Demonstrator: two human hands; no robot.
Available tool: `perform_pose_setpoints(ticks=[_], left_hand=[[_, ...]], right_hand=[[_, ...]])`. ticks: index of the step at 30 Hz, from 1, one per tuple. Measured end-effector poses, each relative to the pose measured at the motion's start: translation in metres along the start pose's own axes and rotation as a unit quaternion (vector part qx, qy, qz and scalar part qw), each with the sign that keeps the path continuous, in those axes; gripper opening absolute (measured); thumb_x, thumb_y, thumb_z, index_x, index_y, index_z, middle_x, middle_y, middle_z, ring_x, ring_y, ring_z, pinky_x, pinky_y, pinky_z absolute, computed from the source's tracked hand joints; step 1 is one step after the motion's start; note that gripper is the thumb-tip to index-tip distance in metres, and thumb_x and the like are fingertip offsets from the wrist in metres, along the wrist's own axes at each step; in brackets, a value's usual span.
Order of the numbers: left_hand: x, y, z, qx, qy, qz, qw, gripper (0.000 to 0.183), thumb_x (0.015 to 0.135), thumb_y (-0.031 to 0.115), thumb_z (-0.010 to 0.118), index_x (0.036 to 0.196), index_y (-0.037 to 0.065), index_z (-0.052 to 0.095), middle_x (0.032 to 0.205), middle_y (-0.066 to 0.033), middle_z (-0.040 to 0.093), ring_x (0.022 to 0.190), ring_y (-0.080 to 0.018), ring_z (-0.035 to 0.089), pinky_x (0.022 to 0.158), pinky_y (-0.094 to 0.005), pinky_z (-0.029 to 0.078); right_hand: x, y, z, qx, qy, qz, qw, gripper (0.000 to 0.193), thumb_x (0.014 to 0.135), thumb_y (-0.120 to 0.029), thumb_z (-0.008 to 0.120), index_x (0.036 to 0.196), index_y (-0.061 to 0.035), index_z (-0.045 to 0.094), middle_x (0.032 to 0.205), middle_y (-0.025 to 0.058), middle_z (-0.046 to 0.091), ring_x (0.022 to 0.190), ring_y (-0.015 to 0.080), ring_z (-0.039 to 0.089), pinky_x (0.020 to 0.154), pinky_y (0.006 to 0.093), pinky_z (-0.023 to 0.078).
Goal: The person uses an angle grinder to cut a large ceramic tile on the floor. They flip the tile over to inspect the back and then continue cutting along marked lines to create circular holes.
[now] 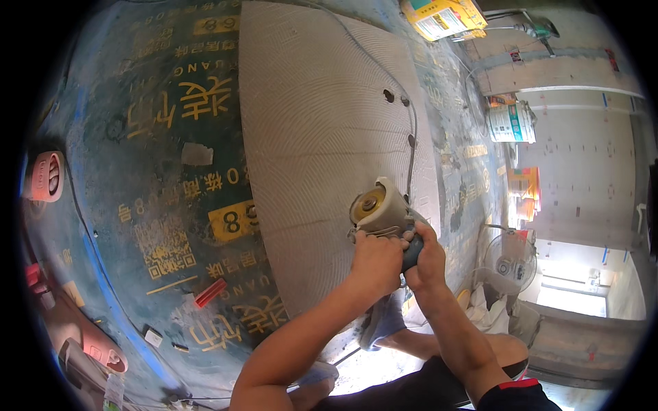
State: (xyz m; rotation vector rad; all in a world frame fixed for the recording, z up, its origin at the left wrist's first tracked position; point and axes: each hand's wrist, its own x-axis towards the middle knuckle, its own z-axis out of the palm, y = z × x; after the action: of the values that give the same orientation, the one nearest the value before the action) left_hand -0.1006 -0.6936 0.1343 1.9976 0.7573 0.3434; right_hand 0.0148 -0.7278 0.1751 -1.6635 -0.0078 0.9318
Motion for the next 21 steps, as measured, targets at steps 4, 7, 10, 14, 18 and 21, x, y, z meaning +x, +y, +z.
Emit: perform_pose_setpoints(ticks=[4, 7, 10, 14, 18, 21], left_hand=[[-0.001, -0.001, 0.001, 0.005, -0.017, -0.008, 1.0, 0.04, 0.064, 0.023, 0.075, 0.099, 0.008, 0.065, 0.089, -0.0082, 0.068, 0.083, -0.0292, 0.068, 0.085, -0.0438, 0.042], [0.0, -0.001, 0.007, 0.014, -0.01, -0.006, 1.0, 0.037, 0.066, 0.023, 0.073, 0.1, 0.009, 0.066, 0.089, -0.008, 0.067, 0.081, -0.0295, 0.068, 0.083, -0.0436, 0.043], [0.0, 0.001, 0.012, 0.015, 0.005, -0.003, 1.0, 0.034, 0.069, 0.024, 0.072, 0.1, 0.01, 0.065, 0.089, -0.0081, 0.066, 0.08, -0.0293, 0.068, 0.079, -0.0435, 0.044], [0.002, 0.005, 0.021, 0.014, 0.014, -0.008, 1.0, 0.037, 0.071, 0.03, 0.073, 0.1, 0.009, 0.064, 0.089, -0.008, 0.066, 0.081, -0.0279, 0.069, 0.075, -0.044, 0.045], [0.004, 0.011, 0.032, 0.019, 0.023, -0.021, 0.999, 0.044, 0.07, 0.037, 0.075, 0.102, 0.009, 0.063, 0.09, -0.0079, 0.066, 0.081, -0.027, 0.069, 0.072, -0.0448, 0.046], [0.004, 0.014, 0.046, 0.011, 0.075, -0.028, 0.997, 0.047, 0.071, 0.039, 0.076, 0.102, 0.008, 0.062, 0.09, -0.0081, 0.066, 0.081, -0.0276, 0.069, 0.07, -0.0446, 0.047]], right_hand=[[-0.001, 0.003, 0.0, -0.006, 0.007, -0.005, 1.0, 0.012, 0.093, -0.017, 0.062, 0.089, -0.0062, 0.058, 0.076, 0.0038, 0.058, 0.062, 0.0143, 0.056, 0.059, 0.0289, 0.05], [0.002, 0.005, -0.002, -0.019, -0.002, -0.017, 1.0, 0.014, 0.092, -0.018, 0.063, 0.087, -0.0059, 0.059, 0.074, 0.0033, 0.058, 0.06, 0.0136, 0.056, 0.057, 0.0279, 0.05], [0.001, 0.001, -0.004, -0.061, -0.024, -0.027, 0.997, 0.014, 0.094, -0.018, 0.061, 0.09, -0.0057, 0.056, 0.077, 0.0053, 0.058, 0.063, 0.0145, 0.055, 0.062, 0.0282, 0.051], [0.008, -0.002, -0.012, -0.087, -0.043, -0.034, 0.995, 0.015, 0.094, -0.019, 0.061, 0.089, -0.0053, 0.057, 0.076, 0.0051, 0.058, 0.061, 0.014, 0.055, 0.06, 0.0278, 0.05], [0.015, -0.007, -0.02, -0.115, -0.066, -0.034, 0.991, 0.017, 0.093, -0.02, 0.061, 0.086, -0.0046, 0.058, 0.075, 0.0051, 0.058, 0.061, 0.0133, 0.056, 0.059, 0.0274, 0.05], [0.022, -0.009, -0.026, -0.139, -0.082, -0.035, 0.986, 0.018, 0.092, -0.019, 0.062, 0.081, -0.0045, 0.058, 0.072, 0.0049, 0.058, 0.06, 0.0128, 0.055, 0.058, 0.0271, 0.049]])
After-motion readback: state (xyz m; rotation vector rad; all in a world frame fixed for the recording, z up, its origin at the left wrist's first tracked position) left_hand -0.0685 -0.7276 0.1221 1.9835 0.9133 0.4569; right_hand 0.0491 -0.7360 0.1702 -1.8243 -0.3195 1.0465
